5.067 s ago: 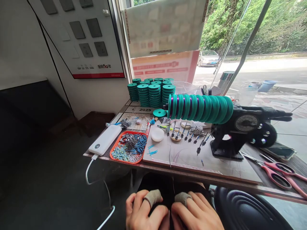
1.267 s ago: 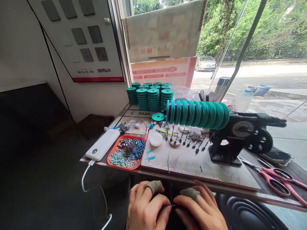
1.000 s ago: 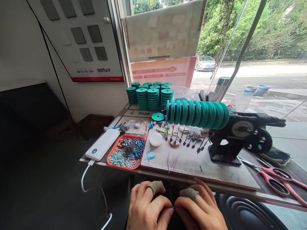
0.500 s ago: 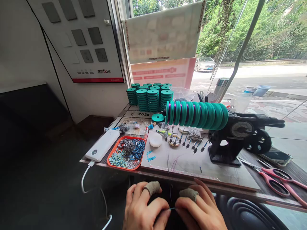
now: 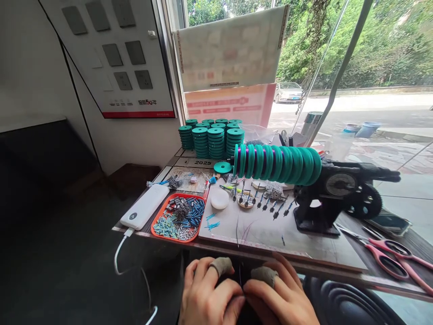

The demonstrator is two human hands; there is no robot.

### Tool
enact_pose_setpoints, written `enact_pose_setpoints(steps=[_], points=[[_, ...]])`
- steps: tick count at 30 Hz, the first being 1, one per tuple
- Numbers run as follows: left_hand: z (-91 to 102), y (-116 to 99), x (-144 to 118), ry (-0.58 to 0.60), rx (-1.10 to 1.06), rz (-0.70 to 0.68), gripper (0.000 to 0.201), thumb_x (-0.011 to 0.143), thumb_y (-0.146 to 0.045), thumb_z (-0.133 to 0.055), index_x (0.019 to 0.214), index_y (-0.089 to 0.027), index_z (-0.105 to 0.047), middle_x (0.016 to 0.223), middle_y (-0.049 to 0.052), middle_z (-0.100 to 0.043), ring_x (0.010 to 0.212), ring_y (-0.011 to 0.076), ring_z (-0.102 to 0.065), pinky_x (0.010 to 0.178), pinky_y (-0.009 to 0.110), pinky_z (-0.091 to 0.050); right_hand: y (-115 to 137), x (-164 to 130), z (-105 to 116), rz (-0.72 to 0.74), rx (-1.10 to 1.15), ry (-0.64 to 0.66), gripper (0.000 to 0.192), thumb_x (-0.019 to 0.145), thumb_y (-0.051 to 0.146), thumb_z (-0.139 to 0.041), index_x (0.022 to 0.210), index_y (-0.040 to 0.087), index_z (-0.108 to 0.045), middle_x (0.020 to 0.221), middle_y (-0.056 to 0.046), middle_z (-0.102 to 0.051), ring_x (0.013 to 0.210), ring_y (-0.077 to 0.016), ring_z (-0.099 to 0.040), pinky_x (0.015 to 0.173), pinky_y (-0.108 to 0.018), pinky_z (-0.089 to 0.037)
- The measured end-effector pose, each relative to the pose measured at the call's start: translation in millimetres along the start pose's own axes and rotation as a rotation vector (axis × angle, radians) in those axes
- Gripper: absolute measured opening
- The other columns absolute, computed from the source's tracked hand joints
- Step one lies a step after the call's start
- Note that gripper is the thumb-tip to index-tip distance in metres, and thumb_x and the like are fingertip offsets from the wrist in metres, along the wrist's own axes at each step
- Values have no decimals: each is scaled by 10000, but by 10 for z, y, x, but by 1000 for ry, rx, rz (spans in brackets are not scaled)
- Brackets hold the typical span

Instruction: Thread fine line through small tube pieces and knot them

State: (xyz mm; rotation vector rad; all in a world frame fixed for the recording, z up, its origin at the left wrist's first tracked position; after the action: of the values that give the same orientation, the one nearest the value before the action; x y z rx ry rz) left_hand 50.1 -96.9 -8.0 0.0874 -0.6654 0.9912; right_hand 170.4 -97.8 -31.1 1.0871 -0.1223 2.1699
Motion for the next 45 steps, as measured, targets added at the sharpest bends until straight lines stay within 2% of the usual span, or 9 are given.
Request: enact_pose_setpoints(steps=[4, 8, 13, 15, 18, 24, 30, 33, 45], points=[[1, 52, -11, -47, -29, 54, 116, 785, -289, -629, 675, -275, -659, 689, -14, -680, 732, 194, -609, 707, 344, -434, -61, 106, 93, 7, -47, 11, 192, 937, 264, -445, 923, 265, -636, 718, 46, -668, 717, -142, -609, 1023, -316, -292], [-26, 78, -40, -95, -38, 109, 136, 780, -270, -628, 645, -271, -649, 690, -13, -674, 737, 197, -600, 716, 345, -417, -84, 145, 87, -19, 16, 50, 229, 945, 244, -422, 798, 250, -599, 610, 55, -610, 608, -122, -587, 932, -326, -393], [-57, 102, -79, -201, -81, 177, 228, 814, -316, -574, 601, -266, -639, 686, -2, -664, 737, 202, -578, 735, 360, -390, -32, 101, 26, -42, -5, 16, 344, 973, 222, -346, 710, 237, -566, 566, 58, -570, 585, -117, -570, 914, -307, -377], [-62, 98, -66, -180, -77, 167, 196, 805, -312, -584, 624, -272, -648, 692, -3, -666, 738, 203, -577, 739, 362, -393, -16, 95, 9, -41, -17, 10, 368, 978, 221, -327, 702, 239, -569, 558, 55, -567, 588, -121, -568, 916, -314, -371], [-73, 56, -21, -66, -40, 92, 69, 764, -269, -636, 704, -281, -668, 702, -7, -669, 752, 206, -589, 736, 354, -415, -9, 99, 4, -35, -19, 7, 386, 983, 236, -312, 700, 239, -574, 549, 49, -555, 590, -126, -559, 922, -312, -360], [-63, 27, -5, -14, -33, 40, 100, 780, -272, -632, 687, -279, -666, 699, -10, -682, 767, 210, -606, 731, 354, -430, 11, 115, 17, -35, -22, 0, 393, 977, 233, -323, 681, 238, -582, 547, 38, -547, 606, -139, -542, 922, -312, -353], [-151, 105, -112, -129, -100, 167, 168, 772, -259, -623, 606, -271, -647, 680, -6, -661, 783, 219, -582, 793, 403, -394, 51, 120, 2, -25, 0, 16, 366, 960, 202, -348, 668, 234, -567, 554, 37, -544, 598, -140, -520, 907, -314, -375], [-215, 150, -164, -114, -154, 213, 163, 772, -257, -618, 614, -274, -654, 711, -1, -662, 822, 231, -568, 840, 440, -366, 57, 118, -5, -24, 5, 26, 365, 958, 185, -343, 658, 226, -548, 556, 36, -534, 595, -136, -512, 912, -315, -373], [-179, 108, -113, -161, -164, 176, 166, 741, -220, -625, 579, -257, -622, 694, -11, -651, 800, 215, -570, 798, 408, -369, 24, 138, -5, -44, 37, 18, 408, 979, 226, -324, 631, 222, -539, 544, 44, -537, 585, -127, -520, 921, -301, -345]])
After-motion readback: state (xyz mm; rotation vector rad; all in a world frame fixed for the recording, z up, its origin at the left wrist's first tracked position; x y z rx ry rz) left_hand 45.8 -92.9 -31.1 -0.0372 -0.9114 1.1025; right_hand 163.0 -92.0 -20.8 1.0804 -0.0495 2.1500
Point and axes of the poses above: each hand's wrist, its own x-axis towards the middle knuckle, its own z-axis out of the back of the hand, y = z × x, the point moved 8 cm from there along x, towards the middle knuckle
